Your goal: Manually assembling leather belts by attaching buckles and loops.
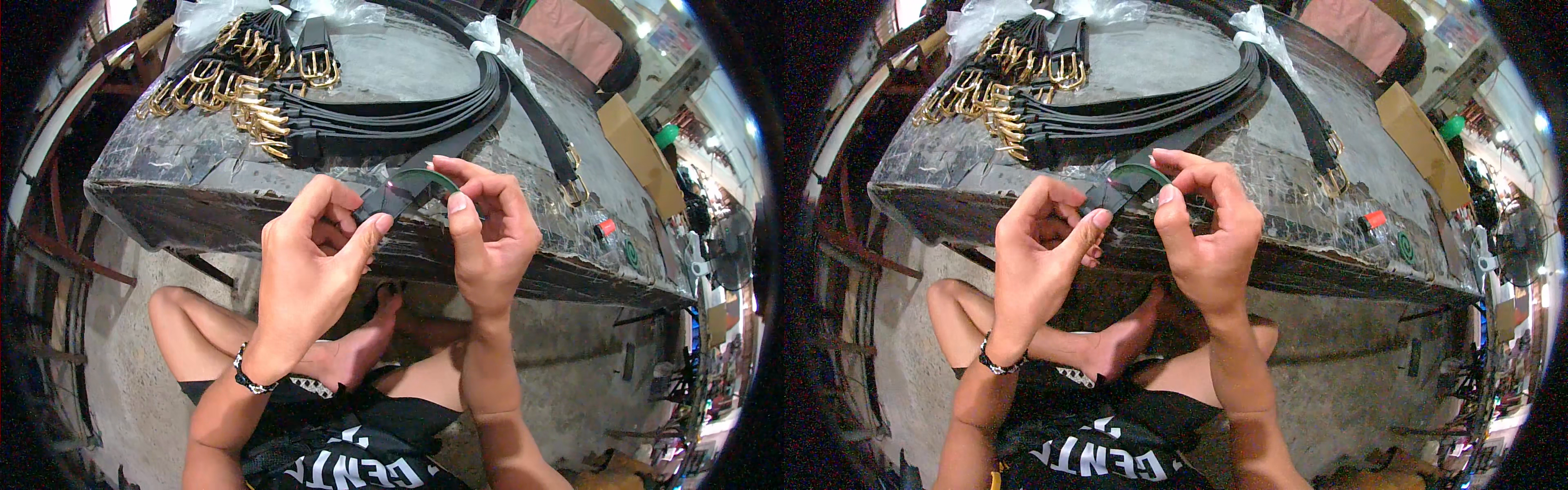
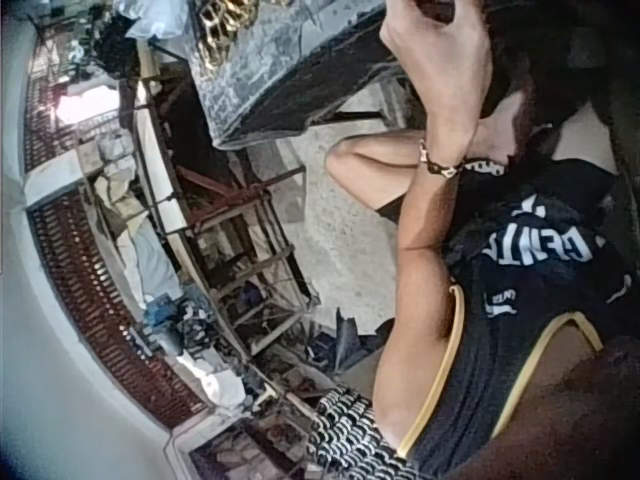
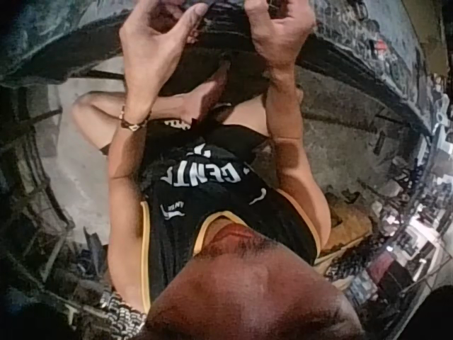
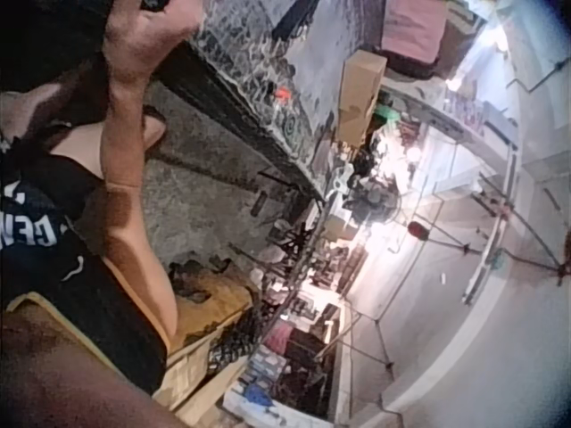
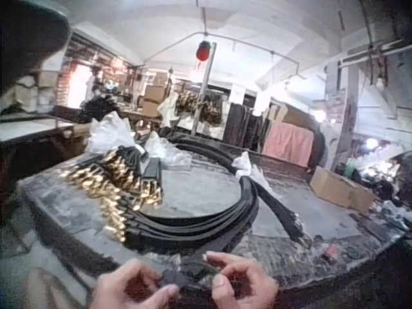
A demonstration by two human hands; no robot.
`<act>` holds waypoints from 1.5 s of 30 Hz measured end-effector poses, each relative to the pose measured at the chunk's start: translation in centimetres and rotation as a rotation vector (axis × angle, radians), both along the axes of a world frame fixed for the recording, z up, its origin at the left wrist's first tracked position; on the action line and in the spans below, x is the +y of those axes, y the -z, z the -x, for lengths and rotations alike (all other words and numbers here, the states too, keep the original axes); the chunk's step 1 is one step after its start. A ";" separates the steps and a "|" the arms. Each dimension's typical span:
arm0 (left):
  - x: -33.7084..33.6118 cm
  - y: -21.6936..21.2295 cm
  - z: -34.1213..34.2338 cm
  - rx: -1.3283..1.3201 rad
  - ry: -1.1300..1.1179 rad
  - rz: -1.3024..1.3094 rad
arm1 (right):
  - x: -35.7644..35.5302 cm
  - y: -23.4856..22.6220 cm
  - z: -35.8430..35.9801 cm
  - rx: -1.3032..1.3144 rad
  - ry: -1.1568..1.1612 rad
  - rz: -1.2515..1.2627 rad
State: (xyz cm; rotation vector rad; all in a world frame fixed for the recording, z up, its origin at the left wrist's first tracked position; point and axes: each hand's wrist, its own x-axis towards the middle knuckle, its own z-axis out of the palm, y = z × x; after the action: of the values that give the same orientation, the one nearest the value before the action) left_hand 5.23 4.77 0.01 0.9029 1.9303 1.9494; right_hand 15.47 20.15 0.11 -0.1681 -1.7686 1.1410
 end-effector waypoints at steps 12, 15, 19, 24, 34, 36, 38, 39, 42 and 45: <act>0.0 0.2 0.0 -0.018 0.011 -0.040 | 0.2 0.4 0.2 -0.009 0.048 -0.086; 0.1 0.3 0.1 -0.016 0.015 -0.050 | 0.2 0.4 0.2 -0.013 0.049 -0.097; -0.1 0.2 0.1 -0.028 0.019 -0.055 | 0.2 0.3 0.0 -0.078 0.017 -0.139; -0.4 0.0 0.1 -0.042 0.055 -0.007 | -0.3 0.0 -0.1 -0.027 0.038 -0.015; -0.8 -0.5 -0.4 0.502 -0.174 0.056 | 0.2 -0.1 -0.6 -0.058 -0.062 0.102; -0.7 -0.9 -0.5 0.616 -0.193 0.068 | 0.2 -0.3 -0.6 -0.066 -0.080 0.104; -0.6 -1.1 -0.5 0.735 -0.218 0.083 | 0.0 -0.3 -0.5 -0.038 -0.104 0.120; -0.3 -1.1 -0.5 0.716 -0.200 0.090 | 0.0 -0.4 -0.4 -0.014 -0.130 0.134; 0.3 -1.5 -0.3 0.710 -0.188 0.122 | -0.2 -0.3 -0.4 -0.026 -0.122 0.155; 1.2 -2.4 -0.4 0.726 -0.187 0.150 | -0.1 -0.3 -0.6 -0.057 -0.096 0.161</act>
State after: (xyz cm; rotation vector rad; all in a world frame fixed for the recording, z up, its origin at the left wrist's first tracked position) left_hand 5.61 6.00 2.39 1.5924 2.5787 1.6585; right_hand 16.11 20.10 0.44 -0.2153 -1.7497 1.3607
